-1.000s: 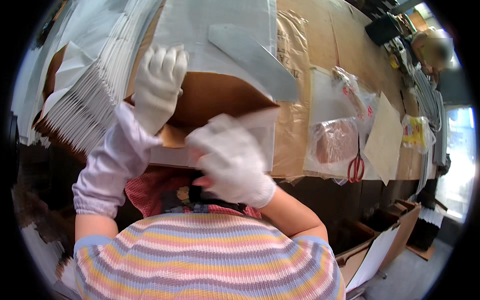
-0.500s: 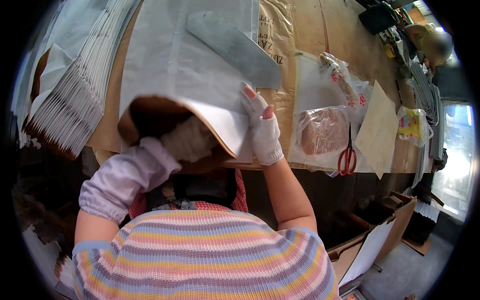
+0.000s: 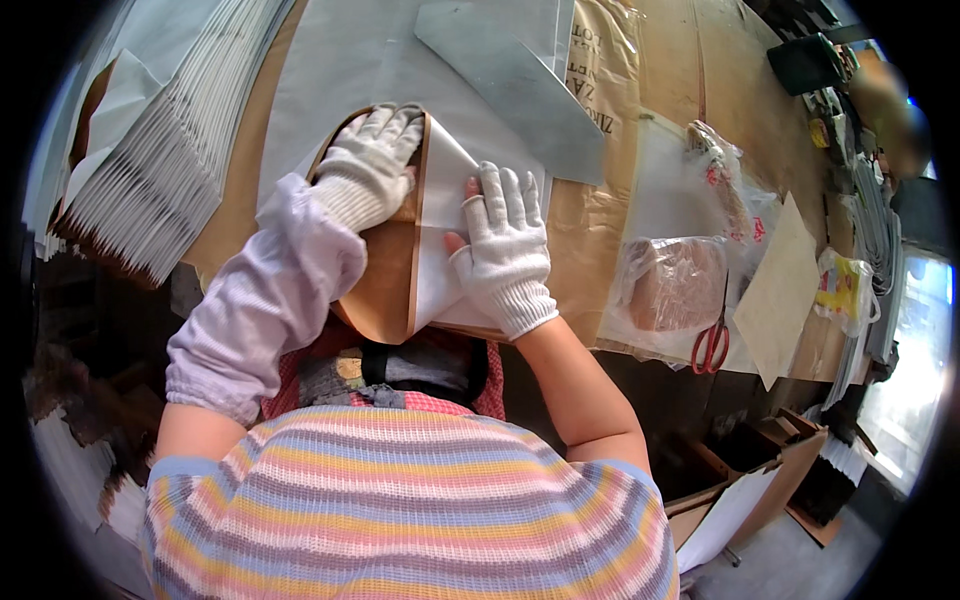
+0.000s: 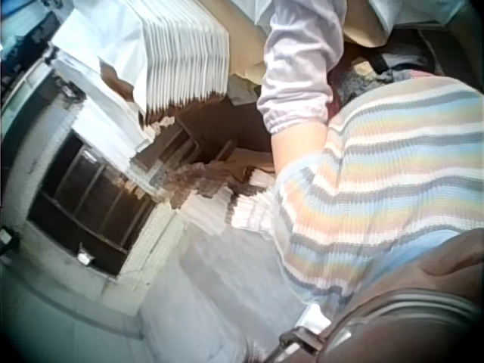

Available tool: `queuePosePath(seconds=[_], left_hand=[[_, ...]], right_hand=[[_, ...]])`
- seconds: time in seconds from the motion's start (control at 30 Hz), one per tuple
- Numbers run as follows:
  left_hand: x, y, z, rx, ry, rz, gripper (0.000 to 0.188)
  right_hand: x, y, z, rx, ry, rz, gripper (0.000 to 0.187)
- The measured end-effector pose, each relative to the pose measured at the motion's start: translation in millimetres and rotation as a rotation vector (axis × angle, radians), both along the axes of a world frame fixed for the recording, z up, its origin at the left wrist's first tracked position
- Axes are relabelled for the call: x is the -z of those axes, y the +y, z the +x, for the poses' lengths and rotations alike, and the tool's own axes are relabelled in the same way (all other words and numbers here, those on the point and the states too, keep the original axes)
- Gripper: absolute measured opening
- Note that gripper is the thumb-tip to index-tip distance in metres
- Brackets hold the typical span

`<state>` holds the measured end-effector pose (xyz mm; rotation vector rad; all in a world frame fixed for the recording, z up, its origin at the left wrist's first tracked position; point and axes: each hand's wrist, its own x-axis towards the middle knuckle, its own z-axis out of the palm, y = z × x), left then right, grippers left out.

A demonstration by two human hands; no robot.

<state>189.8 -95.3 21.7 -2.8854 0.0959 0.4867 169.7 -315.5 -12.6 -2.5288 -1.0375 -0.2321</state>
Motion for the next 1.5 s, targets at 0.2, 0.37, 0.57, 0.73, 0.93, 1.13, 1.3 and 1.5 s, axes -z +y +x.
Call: queuePosePath(seconds=[0.2, 0.37, 0.57, 0.73, 0.93, 1.13, 1.3, 1.5], left_hand=[[-78.2, 16.0, -1.5, -0.055, 0.401, -0.361, 0.062], [-51.8, 97.5, -92.3, -0.304, -0.718, -1.478, 0.074], [23.9, 142.2, -139.0, 0.025, -0.454, -0.940, 0.081], [28.8, 124.9, -139.9, 0.080, -0.535, -0.658, 0.077], [36.5, 101.7, -141.2, -0.053, -0.417, -0.353, 0.097], [19.1, 94.8, -130.5, -0.040, -0.244, -0.263, 0.102], [2.8, 82.6, -81.1, 0.063, -0.178, -0.404, 0.099], [12.1, 82.8, -75.5, 0.111, -0.401, -0.467, 0.076]], right_hand=[[-1.0, 2.5, 2.6, 0.014, -0.025, -0.051, 0.071], [-12.7, 25.4, 2.9, 0.020, 0.002, -0.081, 0.075], [-2.3, 51.4, 24.7, -0.047, -0.060, -0.101, 0.079], [-2.7, 52.1, 23.1, -0.038, -0.082, -0.114, 0.079], [-8.1, 52.1, 24.7, -0.056, -0.078, -0.113, 0.074], [22.9, -7.5, 122.0, 0.266, 0.065, 0.204, 0.072], [-21.1, -1.8, 159.6, 0.596, 0.162, -0.250, 0.062], [-55.4, 2.2, 101.9, 0.282, 0.303, 0.438, 0.016]])
